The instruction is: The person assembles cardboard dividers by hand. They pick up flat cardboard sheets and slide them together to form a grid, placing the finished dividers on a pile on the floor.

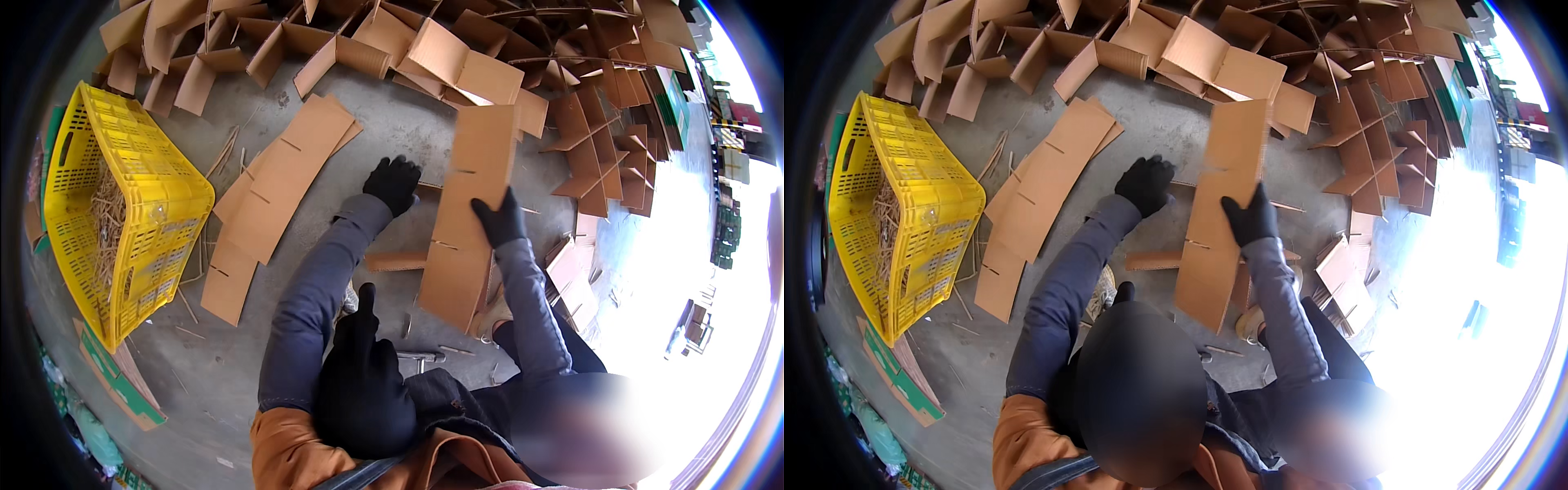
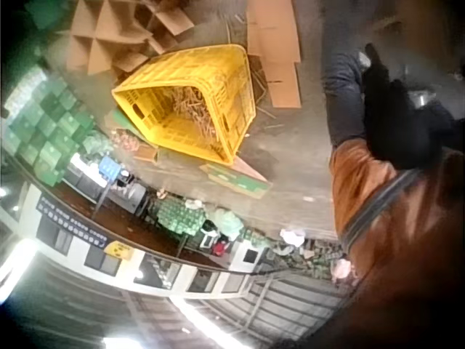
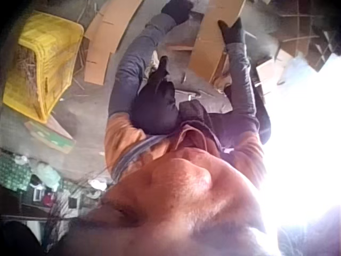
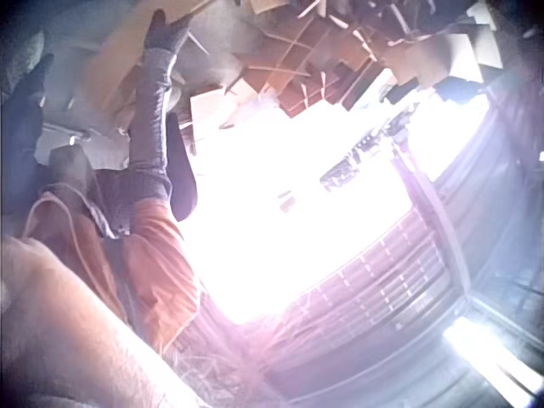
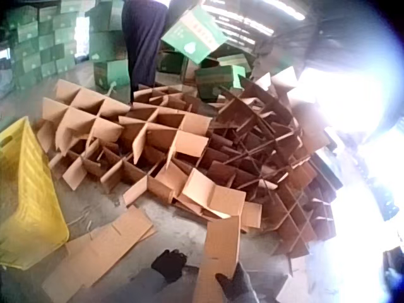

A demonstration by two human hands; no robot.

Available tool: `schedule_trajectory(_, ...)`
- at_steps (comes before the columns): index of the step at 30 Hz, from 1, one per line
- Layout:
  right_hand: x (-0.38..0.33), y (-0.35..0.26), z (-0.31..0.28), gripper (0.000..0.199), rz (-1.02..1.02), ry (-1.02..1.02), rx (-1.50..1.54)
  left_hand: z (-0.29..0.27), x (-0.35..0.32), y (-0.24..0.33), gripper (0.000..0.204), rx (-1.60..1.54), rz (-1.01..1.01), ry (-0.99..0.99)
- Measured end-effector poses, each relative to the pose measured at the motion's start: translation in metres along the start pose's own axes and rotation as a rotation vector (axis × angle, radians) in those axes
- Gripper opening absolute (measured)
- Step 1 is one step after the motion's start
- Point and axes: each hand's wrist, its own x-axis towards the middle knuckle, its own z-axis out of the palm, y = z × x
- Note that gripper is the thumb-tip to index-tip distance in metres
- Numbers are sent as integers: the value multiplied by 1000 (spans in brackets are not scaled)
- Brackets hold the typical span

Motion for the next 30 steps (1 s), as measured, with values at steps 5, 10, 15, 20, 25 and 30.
schedule_trajectory(5, 6, 15, -6, 45, -9, -227, -230, 12, 7, 9, 23, -169, -144, -222)
schedule_trajectory(10, 8, -8, -8, 43, 8, -317, -365, 19, -1, 9, 22, -205, -131, -104)
schedule_trajectory(15, 2, 13, 24, 38, 81, -166, -379, 6, 1, 17, 21, -211, -181, -223)
schedule_trajectory(20, 26, 14, 40, 38, 70, -196, -480, 7, -36, 52, 24, -377, -12, 237)
schedule_trajectory(25, 15, 25, 33, 36, -70, -274, -346, 24, -97, 88, 25, -316, -37, -302)
schedule_trajectory(30, -1, 21, 49, 38, 87, -223, -441, 34, -99, 82, 22, -299, -80, -336)
